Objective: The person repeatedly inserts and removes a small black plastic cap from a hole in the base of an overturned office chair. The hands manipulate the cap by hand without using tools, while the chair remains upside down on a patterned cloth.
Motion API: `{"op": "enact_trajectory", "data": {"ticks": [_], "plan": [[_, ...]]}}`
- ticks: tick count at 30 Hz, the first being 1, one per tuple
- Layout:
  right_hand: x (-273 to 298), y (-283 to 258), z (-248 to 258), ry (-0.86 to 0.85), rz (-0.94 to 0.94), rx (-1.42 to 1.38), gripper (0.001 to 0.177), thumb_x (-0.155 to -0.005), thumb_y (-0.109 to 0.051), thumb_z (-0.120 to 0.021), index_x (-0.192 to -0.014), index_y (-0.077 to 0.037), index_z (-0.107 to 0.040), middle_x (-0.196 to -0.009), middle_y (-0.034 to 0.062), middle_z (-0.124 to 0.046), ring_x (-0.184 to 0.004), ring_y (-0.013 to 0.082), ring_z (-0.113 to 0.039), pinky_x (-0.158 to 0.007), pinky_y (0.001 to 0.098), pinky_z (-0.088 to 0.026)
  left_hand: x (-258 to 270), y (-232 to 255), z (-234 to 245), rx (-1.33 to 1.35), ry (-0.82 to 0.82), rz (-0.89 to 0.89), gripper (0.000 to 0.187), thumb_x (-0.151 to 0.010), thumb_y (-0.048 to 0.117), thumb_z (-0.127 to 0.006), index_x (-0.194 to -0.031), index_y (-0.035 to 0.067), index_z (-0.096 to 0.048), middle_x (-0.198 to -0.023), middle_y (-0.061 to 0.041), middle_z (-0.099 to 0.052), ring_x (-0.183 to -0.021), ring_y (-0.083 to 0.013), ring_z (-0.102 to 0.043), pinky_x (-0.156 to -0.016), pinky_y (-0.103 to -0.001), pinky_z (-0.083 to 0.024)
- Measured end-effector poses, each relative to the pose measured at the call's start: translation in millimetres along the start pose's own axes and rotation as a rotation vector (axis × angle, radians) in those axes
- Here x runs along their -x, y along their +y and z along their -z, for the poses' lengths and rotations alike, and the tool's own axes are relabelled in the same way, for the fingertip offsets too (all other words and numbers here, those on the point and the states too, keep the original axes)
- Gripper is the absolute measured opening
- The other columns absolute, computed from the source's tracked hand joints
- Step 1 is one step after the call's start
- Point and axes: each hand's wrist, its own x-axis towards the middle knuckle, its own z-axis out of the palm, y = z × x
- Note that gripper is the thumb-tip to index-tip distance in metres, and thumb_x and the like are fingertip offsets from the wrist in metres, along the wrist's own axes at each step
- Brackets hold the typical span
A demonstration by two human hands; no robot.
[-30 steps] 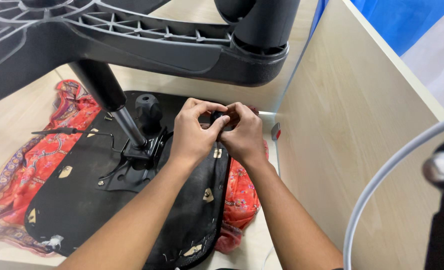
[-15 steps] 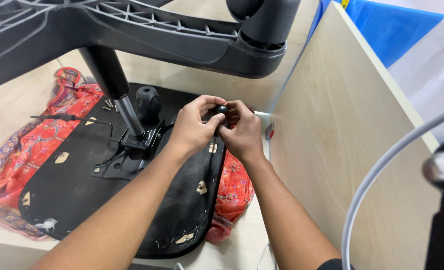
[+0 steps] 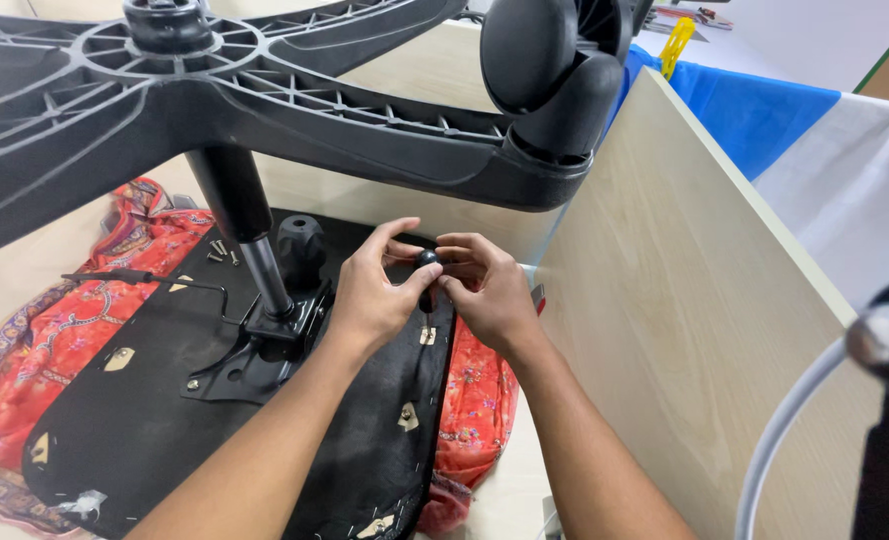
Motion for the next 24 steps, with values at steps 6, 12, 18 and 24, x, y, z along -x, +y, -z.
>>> {"op": "enact_trajectory", "data": {"ticks": [6,12,18,24], "plan": [[-0.3,-4.6,-11.8,-0.08,0.009,-0.025,0.046,-0.082,0.01,-0.056,-0.124,-0.002,-0.072,-0.109,0.0134,-0.078,-0.095,0.0157,-0.072,-0.081,0.03,-0.059,7.0,-12.7,-1.8,0.085,0.016,0.066,0.043,-0.081,0.01,-0.08,-0.113,0.0,-0.053,-0.101,-0.013,-0.074,-0.097,-0.0189,-0.075,-0.083,-0.031,-0.06],[0.9,-14.1,-24.8,0.045,0.173,0.204,0.033,-0.08,0.007,-0.07,-0.111,-0.003,-0.074,-0.105,0.0069,-0.075,-0.088,0.0133,-0.073,-0.079,0.027,-0.059,6.8,-13.8,2.9,0.089,0.029,0.128,0.03,-0.085,0.01,-0.077,-0.107,0.001,-0.058,-0.101,-0.011,-0.076,-0.098,-0.0171,-0.076,-0.083,-0.03,-0.06],[-0.8,-20.7,-36.1,0.114,0.241,0.284,0.027,-0.077,0.001,-0.075,-0.103,0.0,-0.07,-0.097,0.0108,-0.07,-0.079,0.0191,-0.075,-0.07,0.0293,-0.061,8.9,-6.3,8.6,0.073,0.119,0.21,0.027,-0.079,0.016,-0.084,-0.087,0.0,-0.064,-0.092,-0.01,-0.074,-0.086,-0.0145,-0.077,-0.073,-0.03,-0.06],[12.1,-20.2,-40.8,0.149,0.237,0.344,0.027,-0.076,0.003,-0.072,-0.102,0.001,-0.065,-0.097,0.0129,-0.07,-0.083,0.0206,-0.076,-0.07,0.0312,-0.061,17.7,-2.0,11.6,-0.03,0.132,0.223,0.032,-0.075,0.021,-0.088,-0.09,0.001,-0.069,-0.086,-0.009,-0.076,-0.08,-0.015,-0.073,-0.075,-0.029,-0.058]]}}
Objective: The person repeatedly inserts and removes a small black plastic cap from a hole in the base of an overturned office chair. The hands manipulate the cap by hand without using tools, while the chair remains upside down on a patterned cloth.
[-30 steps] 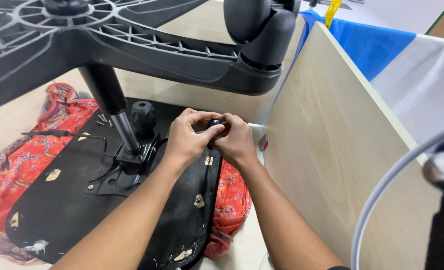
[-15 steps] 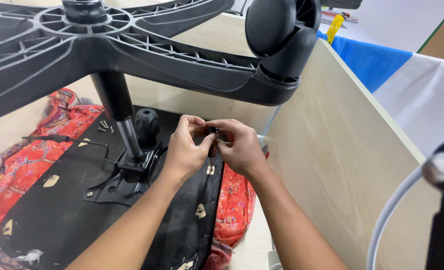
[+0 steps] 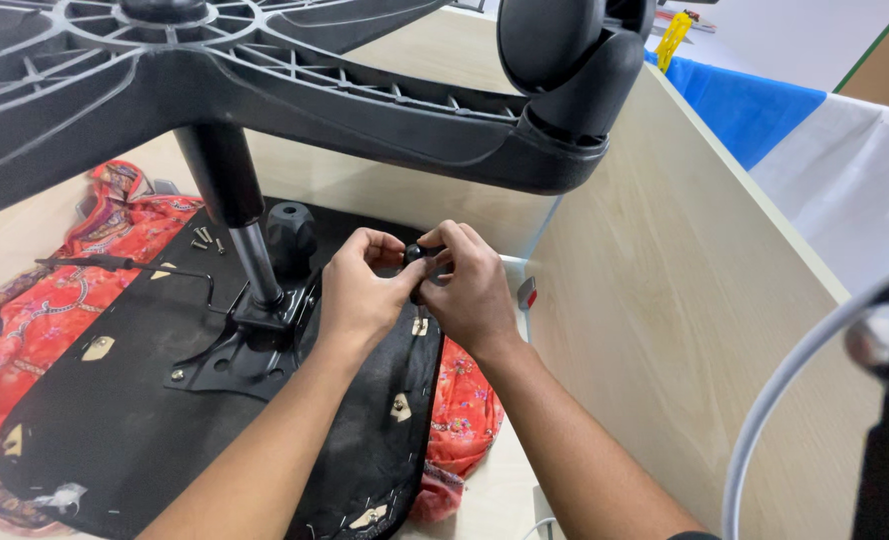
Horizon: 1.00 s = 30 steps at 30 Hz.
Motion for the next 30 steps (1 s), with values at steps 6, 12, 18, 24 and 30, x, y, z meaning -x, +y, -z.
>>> {"op": "enact_trajectory", "data": {"ticks": [6,12,18,24,30], "plan": [[8.7,-2.5,10.1,-0.134,-0.078,-0.106,0.022,-0.085,0.0,-0.068,-0.106,0.0,-0.06,-0.099,0.011,-0.075,-0.091,0.0185,-0.077,-0.079,0.0285,-0.064,8.4,-0.4,-3.0,0.002,-0.021,-0.048,0.032,-0.075,0.02,-0.087,-0.093,0.0,-0.07,-0.089,-0.01,-0.077,-0.084,-0.0173,-0.075,-0.079,-0.031,-0.059],[9.7,-4.2,11.2,-0.036,0.022,-0.098,0.024,-0.084,0.001,-0.07,-0.107,-0.001,-0.067,-0.105,0.0128,-0.073,-0.092,0.0216,-0.077,-0.078,0.0306,-0.064,7.2,6.7,-4.9,0.003,-0.051,-0.115,0.027,-0.081,0.015,-0.08,-0.103,0.001,-0.075,-0.097,-0.01,-0.079,-0.093,-0.0183,-0.078,-0.085,-0.031,-0.059],[12.1,5.1,5.7,0.081,-0.043,0.034,0.018,-0.082,0.003,-0.069,-0.098,0.001,-0.061,-0.096,0.0122,-0.066,-0.083,0.0227,-0.076,-0.071,0.0318,-0.064,3.8,13.2,-14.2,-0.042,-0.072,-0.043,0.029,-0.076,0.015,-0.083,-0.103,0.005,-0.08,-0.098,-0.011,-0.077,-0.089,-0.0214,-0.078,-0.08,-0.033,-0.06],[20.1,8.2,13.7,-0.02,0.039,-0.078,0.04,-0.077,0.008,-0.062,-0.116,-0.001,-0.063,-0.107,0.0119,-0.067,-0.092,0.0233,-0.073,-0.077,0.0312,-0.064,10.0,8.2,-18.0,-0.03,-0.04,-0.079,0.043,-0.074,0.015,-0.084,-0.114,0.005,-0.075,-0.097,-0.012,-0.078,-0.09,-0.0187,-0.077,-0.081,-0.031,-0.059],[20.3,19.5,3.3,0.12,0.021,0.045,0.021,-0.082,0.003,-0.071,-0.103,-0.003,-0.07,-0.093,0.0121,-0.067,-0.081,0.0244,-0.074,-0.07,0.0347,-0.061,8.1,1.2,-28.0,0.081,-0.131,-0.029,0.04,-0.078,0.013,-0.079,-0.116,0.002,-0.073,-0.102,-0.01,-0.081,-0.091,-0.0153,-0.077,-0.082,-0.028,-0.06]]}}
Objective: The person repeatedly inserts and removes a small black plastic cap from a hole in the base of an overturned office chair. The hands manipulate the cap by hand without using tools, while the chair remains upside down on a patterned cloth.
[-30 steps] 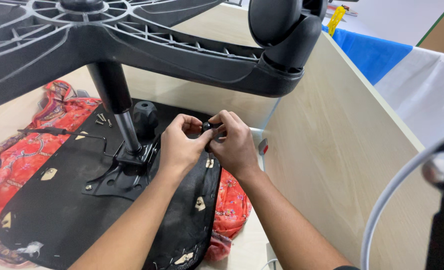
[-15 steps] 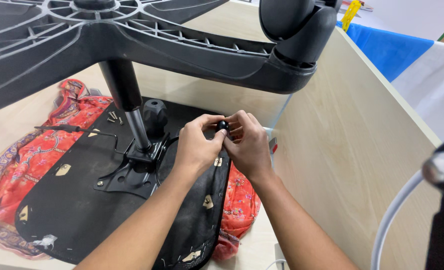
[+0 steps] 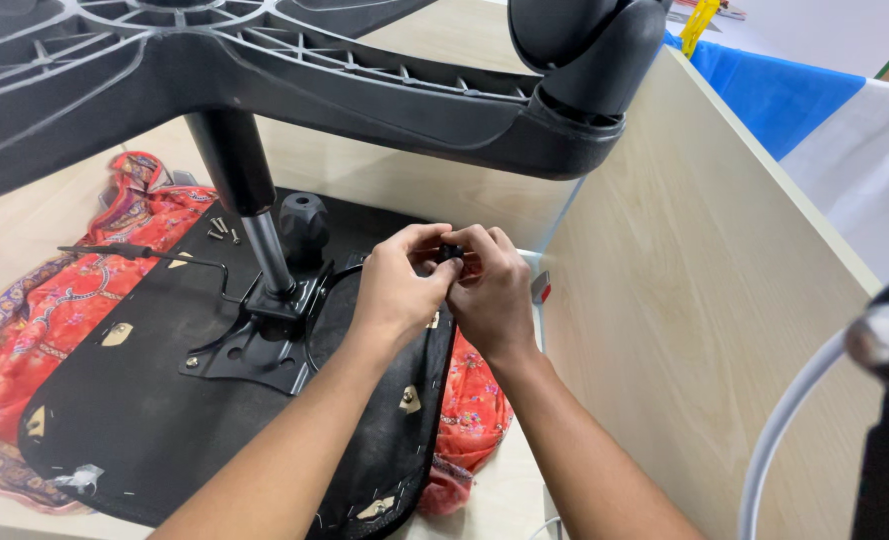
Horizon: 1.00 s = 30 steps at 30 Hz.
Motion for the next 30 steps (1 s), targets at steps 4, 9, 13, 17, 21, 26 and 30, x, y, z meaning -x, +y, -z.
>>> {"op": "enact_trajectory", "data": {"ticks": [4,9,13,17,21,26,30], "plan": [[1.9,7.8,-5.7,0.069,0.094,0.086,0.024,-0.081,0.005,-0.072,-0.104,-0.004,-0.071,-0.095,0.0129,-0.068,-0.086,0.0288,-0.07,-0.072,0.0396,-0.058,-0.3,-1.2,-4.2,-0.014,0.089,0.011,0.042,-0.077,0.014,-0.081,-0.116,0.002,-0.071,-0.101,-0.009,-0.078,-0.091,-0.0135,-0.076,-0.079,-0.027,-0.061],[3.9,5.8,-6.1,-0.081,0.217,-0.114,0.043,-0.076,0.01,-0.065,-0.117,-0.003,-0.066,-0.118,0.0159,-0.07,-0.103,0.0271,-0.072,-0.084,0.0367,-0.061,3.4,-8.3,3.3,-0.069,0.179,0.005,0.042,-0.075,0.015,-0.087,-0.108,0.0,-0.066,-0.097,-0.011,-0.076,-0.09,-0.0173,-0.075,-0.079,-0.031,-0.06],[6.6,2.6,-7.1,-0.137,0.1,-0.163,0.047,-0.081,0.008,-0.07,-0.126,-0.005,-0.064,-0.115,0.0129,-0.069,-0.103,0.0242,-0.073,-0.088,0.0329,-0.064,2.4,-14.2,9.1,-0.059,0.156,-0.062,0.039,-0.078,0.015,-0.084,-0.112,0.003,-0.069,-0.102,-0.01,-0.079,-0.096,-0.0176,-0.077,-0.081,-0.032,-0.059],[6.5,2.5,-13.0,-0.066,0.061,-0.096,0.045,-0.085,0.007,-0.071,-0.125,-0.012,-0.068,-0.108,0.0119,-0.062,-0.095,0.0225,-0.07,-0.08,0.0294,-0.063,-0.1,-16.1,9.7,-0.049,0.077,-0.104,0.053,-0.08,0.007,-0.075,-0.131,0.004,-0.062,-0.113,-0.01,-0.077,-0.102,-0.018,-0.076,-0.082,-0.032,-0.059],[6.7,13.4,-11.3,-0.073,0.05,-0.032,0.061,-0.073,0.012,-0.068,-0.127,-0.017,-0.071,-0.094,0.0096,-0.059,-0.084,0.0216,-0.065,-0.076,0.0295,-0.064,-0.2,-17.5,-0.4,-0.155,0.154,-0.176,0.046,-0.075,0.006,-0.08,-0.119,0.001,-0.067,-0.111,-0.015,-0.075,-0.101,-0.0228,-0.075,-0.086,-0.034,-0.06],[7.2,18.4,-7.1,0.022,0.244,0.045,0.057,-0.079,0.007,-0.074,-0.132,-0.013,-0.064,-0.116,0.0146,-0.064,-0.105,0.0286,-0.067,-0.089,0.037,-0.06,0.7,-17.5,-10.0,-0.152,0.176,-0.034,0.049,-0.08,0.009,-0.081,-0.127,0.006,-0.068,-0.113,-0.014,-0.077,-0.102,-0.02,-0.076,-0.085,-0.03,-0.06],[4.8,13.7,-6.4,-0.062,0.096,-0.178,0.052,-0.09,0.007,-0.067,-0.137,-0.012,-0.057,-0.131,0.0137,-0.066,-0.115,0.0257,-0.072,-0.09,0.0325,-0.066,-4.8,-21.3,-8.6,0.051,0.079,-0.055,0.069,-0.081,0.004,-0.071,-0.146,0.002,-0.048,-0.12,-0.012,-0.076,-0.108,-0.0159,-0.074,-0.088,-0.028,-0.058]]}}
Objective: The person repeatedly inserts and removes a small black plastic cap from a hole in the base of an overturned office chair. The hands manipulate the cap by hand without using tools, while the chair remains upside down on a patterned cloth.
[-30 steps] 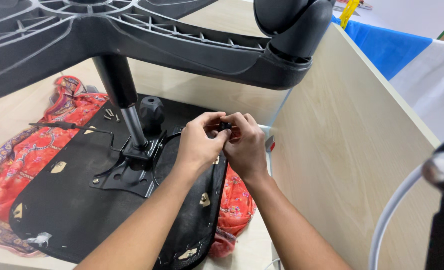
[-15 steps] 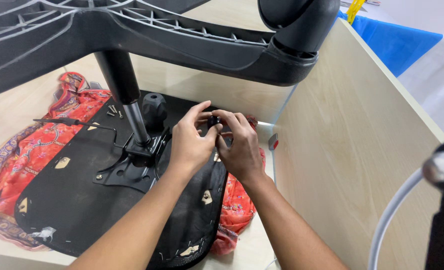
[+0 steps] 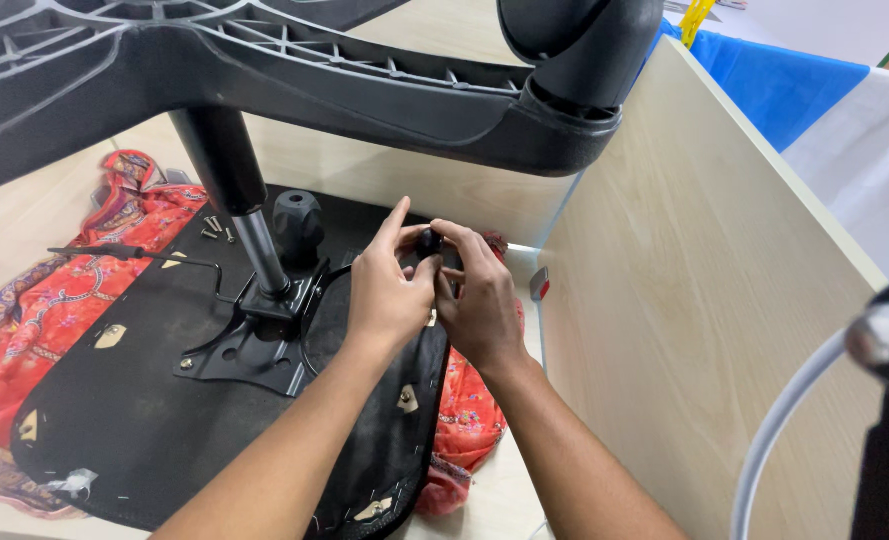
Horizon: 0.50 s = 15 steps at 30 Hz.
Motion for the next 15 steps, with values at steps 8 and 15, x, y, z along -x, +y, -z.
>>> {"op": "enact_trajectory", "data": {"ticks": [8,15], "plan": [[-3.3,14.6,-8.0,0.017,-0.107,0.182,0.057,-0.079,0.005,-0.076,-0.129,-0.021,-0.073,-0.1,0.01,-0.069,-0.086,0.0201,-0.072,-0.075,0.0312,-0.062,-9.0,-7.5,5.3,-0.068,0.019,0.061,0.04,-0.075,0.01,-0.087,-0.109,-0.002,-0.07,-0.106,-0.014,-0.077,-0.1,-0.0189,-0.073,-0.089,-0.031,-0.057],[-9.2,20.8,-9.2,0.025,0.119,0.19,0.06,-0.076,0.007,-0.075,-0.132,-0.013,-0.067,-0.123,0.0152,-0.066,-0.103,0.0232,-0.071,-0.088,0.0362,-0.059,-24.0,-10.6,7.5,-0.007,-0.022,-0.011,0.059,-0.077,0.01,-0.08,-0.13,-0.003,-0.057,-0.108,-0.014,-0.078,-0.102,-0.02,-0.077,-0.089,-0.032,-0.06]]}}
